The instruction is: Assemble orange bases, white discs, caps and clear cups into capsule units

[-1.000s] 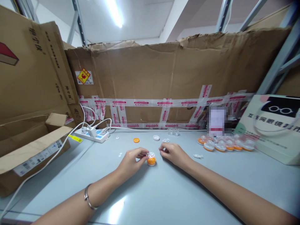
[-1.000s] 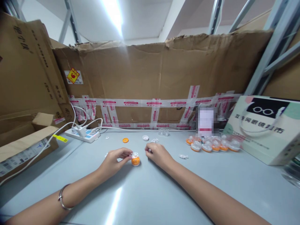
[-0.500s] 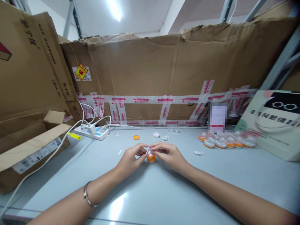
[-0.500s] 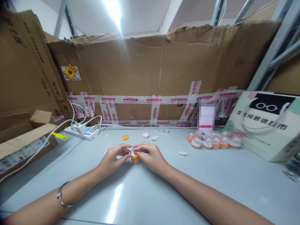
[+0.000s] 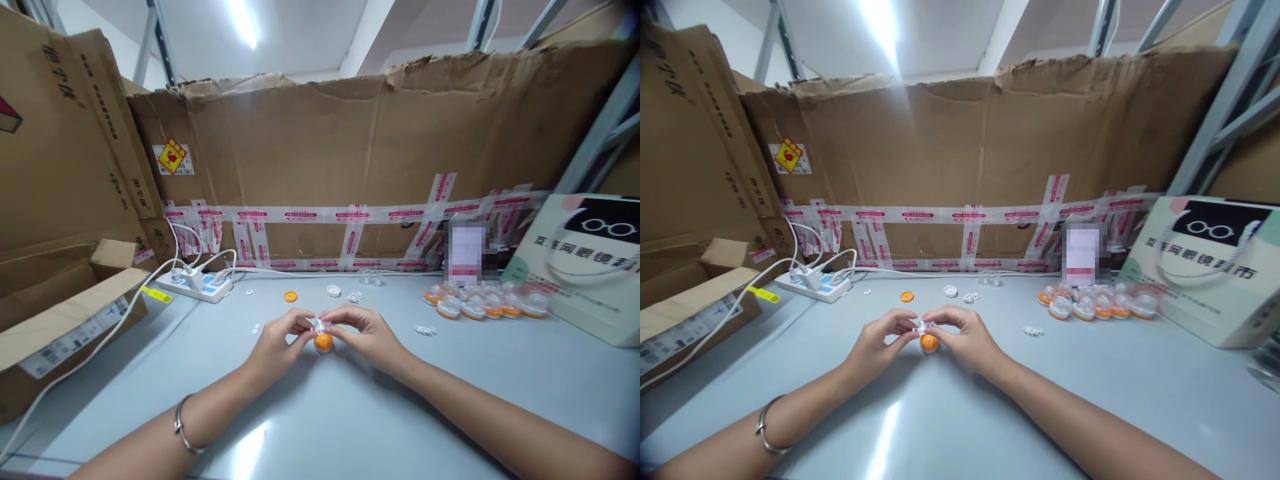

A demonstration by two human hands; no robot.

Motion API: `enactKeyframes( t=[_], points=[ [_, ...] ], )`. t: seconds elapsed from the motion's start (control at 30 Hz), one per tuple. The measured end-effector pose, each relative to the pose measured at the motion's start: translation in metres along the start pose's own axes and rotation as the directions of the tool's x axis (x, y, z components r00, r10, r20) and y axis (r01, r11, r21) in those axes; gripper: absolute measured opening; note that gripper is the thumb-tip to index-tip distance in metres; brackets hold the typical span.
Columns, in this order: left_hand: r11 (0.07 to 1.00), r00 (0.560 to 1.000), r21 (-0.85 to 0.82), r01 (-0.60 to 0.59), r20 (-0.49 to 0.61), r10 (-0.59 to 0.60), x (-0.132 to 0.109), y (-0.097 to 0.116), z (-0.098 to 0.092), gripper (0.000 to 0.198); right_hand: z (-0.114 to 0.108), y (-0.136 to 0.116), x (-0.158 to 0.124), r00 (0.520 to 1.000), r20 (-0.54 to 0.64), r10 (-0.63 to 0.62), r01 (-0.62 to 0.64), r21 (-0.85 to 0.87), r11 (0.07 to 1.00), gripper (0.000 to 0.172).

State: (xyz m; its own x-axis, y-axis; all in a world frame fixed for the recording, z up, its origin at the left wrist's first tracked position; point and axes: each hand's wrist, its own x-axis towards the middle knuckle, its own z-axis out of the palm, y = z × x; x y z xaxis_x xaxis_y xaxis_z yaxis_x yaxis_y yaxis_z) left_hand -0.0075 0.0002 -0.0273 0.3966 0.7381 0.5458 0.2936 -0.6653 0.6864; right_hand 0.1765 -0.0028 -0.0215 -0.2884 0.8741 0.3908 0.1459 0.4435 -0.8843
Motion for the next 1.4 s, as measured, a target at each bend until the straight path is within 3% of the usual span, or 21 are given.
enactKeyframes(
  t=[0.17, 0.37, 0.57, 0.7, 0.77, 0.83, 0.9, 0.97, 1.03, 1.13, 1.23, 1.33, 1.4],
  points=[
    [1.000, 1.000, 0.001, 0.008, -0.010, -0.008, -0.001, 0.000, -0.001, 0.013, 0.000, 0.000, 0.000, 0.999, 0.042, -0.033, 0.035, -0.043, 0.998, 0.013],
    [0.992, 0.996, -0.097, 0.084, -0.034, -0.088, 0.000, 0.004, 0.000, 0.007, -0.002, 0.006, -0.002, 0.961, 0.092, -0.262, 0.275, -0.202, 0.940, 0.015],
    [0.969, 0.979, -0.152, 0.197, -0.019, -0.202, 0.000, 0.004, 0.002, 0.006, -0.003, 0.010, -0.004, 0.828, 0.199, -0.525, 0.556, -0.421, 0.717, 0.018],
    [0.961, 0.975, -0.168, 0.218, -0.008, -0.223, -0.002, 0.005, 0.003, 0.006, -0.005, 0.005, -0.005, 0.750, 0.321, -0.578, 0.647, -0.536, 0.542, 0.021],
    [0.962, 0.975, -0.162, 0.218, -0.005, -0.222, -0.002, 0.005, 0.003, 0.007, -0.006, 0.002, -0.005, 0.741, 0.358, -0.568, 0.660, -0.544, 0.518, 0.021],
    [0.967, 0.978, -0.145, 0.208, 0.002, -0.210, -0.002, 0.005, 0.002, 0.007, -0.005, 0.000, -0.005, 0.772, 0.342, -0.535, 0.631, -0.516, 0.579, 0.020],
    [0.977, 0.985, -0.118, 0.175, 0.017, -0.174, -0.001, 0.006, -0.001, 0.008, -0.003, -0.001, -0.005, 0.852, 0.262, -0.452, 0.523, -0.448, 0.725, 0.017],
    [0.988, 0.992, -0.090, 0.127, 0.032, -0.124, 0.000, 0.007, -0.003, 0.010, 0.000, -0.001, -0.004, 0.942, 0.160, -0.297, 0.334, -0.326, 0.884, 0.015],
    [0.995, 0.996, -0.055, 0.081, 0.026, -0.080, 0.001, 0.007, -0.005, 0.011, 0.002, 0.000, -0.003, 0.989, 0.106, -0.106, 0.121, -0.141, 0.983, 0.015],
    [0.999, 1.000, 0.028, 0.024, 0.013, -0.024, 0.001, 0.007, -0.005, 0.009, 0.004, 0.002, -0.001, 0.984, 0.154, 0.093, -0.115, 0.144, 0.983, 0.024],
    [0.996, 0.997, 0.092, -0.017, 0.072, 0.010, 0.001, 0.007, -0.006, 0.011, 0.001, 0.005, 0.002, 0.954, 0.240, 0.182, -0.241, 0.249, 0.938, 0.036],
    [0.992, 0.997, 0.127, 0.004, 0.075, -0.014, 0.003, 0.007, -0.006, 0.010, -0.013, 0.015, 0.010, 0.956, 0.205, 0.209, -0.240, 0.140, 0.960, 0.034],
    [0.990, 0.998, 0.137, 0.040, 0.048, -0.047, 0.003, 0.006, -0.007, 0.009, -0.030, 0.026, 0.017, 0.989, 0.000, 0.146, -0.145, -0.110, 0.983, 0.029]
  ],
)
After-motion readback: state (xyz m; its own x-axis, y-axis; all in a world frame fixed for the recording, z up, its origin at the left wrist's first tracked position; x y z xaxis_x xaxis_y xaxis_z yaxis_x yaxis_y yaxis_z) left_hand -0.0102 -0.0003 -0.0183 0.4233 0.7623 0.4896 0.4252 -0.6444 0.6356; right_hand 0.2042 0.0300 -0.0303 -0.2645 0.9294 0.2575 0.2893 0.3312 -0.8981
